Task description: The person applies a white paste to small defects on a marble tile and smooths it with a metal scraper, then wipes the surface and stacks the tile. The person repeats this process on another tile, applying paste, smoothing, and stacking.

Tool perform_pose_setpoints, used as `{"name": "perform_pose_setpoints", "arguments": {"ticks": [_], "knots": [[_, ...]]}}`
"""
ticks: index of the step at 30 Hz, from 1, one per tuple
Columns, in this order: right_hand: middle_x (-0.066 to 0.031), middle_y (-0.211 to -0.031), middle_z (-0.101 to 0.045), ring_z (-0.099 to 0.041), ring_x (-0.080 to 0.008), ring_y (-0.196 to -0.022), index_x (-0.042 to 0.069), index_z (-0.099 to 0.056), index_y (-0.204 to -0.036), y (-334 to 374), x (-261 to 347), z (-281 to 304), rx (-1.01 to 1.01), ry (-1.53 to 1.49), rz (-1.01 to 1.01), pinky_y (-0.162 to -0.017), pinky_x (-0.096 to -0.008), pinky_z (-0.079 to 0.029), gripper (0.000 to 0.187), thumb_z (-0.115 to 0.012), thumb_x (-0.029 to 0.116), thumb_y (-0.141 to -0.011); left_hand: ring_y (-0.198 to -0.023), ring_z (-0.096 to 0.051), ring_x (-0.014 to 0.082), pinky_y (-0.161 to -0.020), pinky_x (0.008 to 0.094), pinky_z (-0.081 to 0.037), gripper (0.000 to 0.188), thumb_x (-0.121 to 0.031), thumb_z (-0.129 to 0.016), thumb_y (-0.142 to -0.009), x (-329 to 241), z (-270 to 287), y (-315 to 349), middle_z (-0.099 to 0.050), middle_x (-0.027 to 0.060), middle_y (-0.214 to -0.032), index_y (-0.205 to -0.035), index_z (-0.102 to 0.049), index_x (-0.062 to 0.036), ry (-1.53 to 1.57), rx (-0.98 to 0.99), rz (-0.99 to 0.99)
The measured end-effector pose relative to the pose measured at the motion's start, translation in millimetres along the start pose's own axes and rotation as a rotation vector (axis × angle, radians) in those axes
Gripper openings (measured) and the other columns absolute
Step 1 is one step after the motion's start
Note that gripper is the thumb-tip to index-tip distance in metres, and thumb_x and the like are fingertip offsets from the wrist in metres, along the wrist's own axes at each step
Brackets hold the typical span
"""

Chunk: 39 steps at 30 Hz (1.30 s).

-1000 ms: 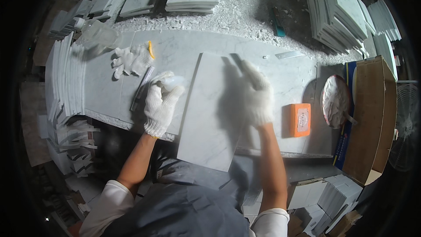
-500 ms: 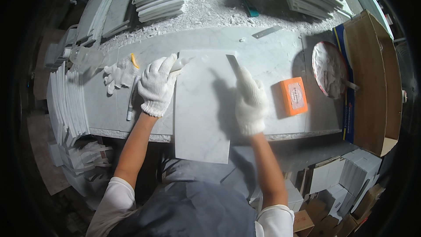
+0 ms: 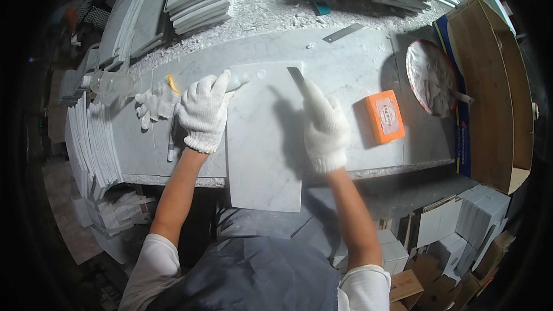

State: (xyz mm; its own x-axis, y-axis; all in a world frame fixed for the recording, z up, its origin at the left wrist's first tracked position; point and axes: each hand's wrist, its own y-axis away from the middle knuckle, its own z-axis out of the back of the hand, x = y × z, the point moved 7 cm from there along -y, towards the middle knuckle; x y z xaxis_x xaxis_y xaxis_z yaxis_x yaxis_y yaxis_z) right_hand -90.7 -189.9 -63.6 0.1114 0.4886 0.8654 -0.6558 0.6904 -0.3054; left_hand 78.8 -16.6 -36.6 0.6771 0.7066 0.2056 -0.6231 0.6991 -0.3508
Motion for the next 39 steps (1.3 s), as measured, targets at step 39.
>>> {"name": "perform_pose_setpoints", "arguments": {"ticks": [39], "knots": [[-0.0102, -0.096, -0.072, -0.063, -0.0173, -0.079, 0.010, -0.070, -0.133, 1, -1, 0, -0.005, 0.038, -0.012, -0.074, -0.0293, -0.051, 0.042, -0.066, -0.006, -0.094, -0.084, -0.063, 0.0238, -0.069, 0.0408, -0.052, 0.041, -0.026, -0.073, -0.083, -11, 3, -11, -0.057, 0.0020, -0.090, -0.124, -0.068, -0.0221, -0.089, 0.058, -0.094]]}}
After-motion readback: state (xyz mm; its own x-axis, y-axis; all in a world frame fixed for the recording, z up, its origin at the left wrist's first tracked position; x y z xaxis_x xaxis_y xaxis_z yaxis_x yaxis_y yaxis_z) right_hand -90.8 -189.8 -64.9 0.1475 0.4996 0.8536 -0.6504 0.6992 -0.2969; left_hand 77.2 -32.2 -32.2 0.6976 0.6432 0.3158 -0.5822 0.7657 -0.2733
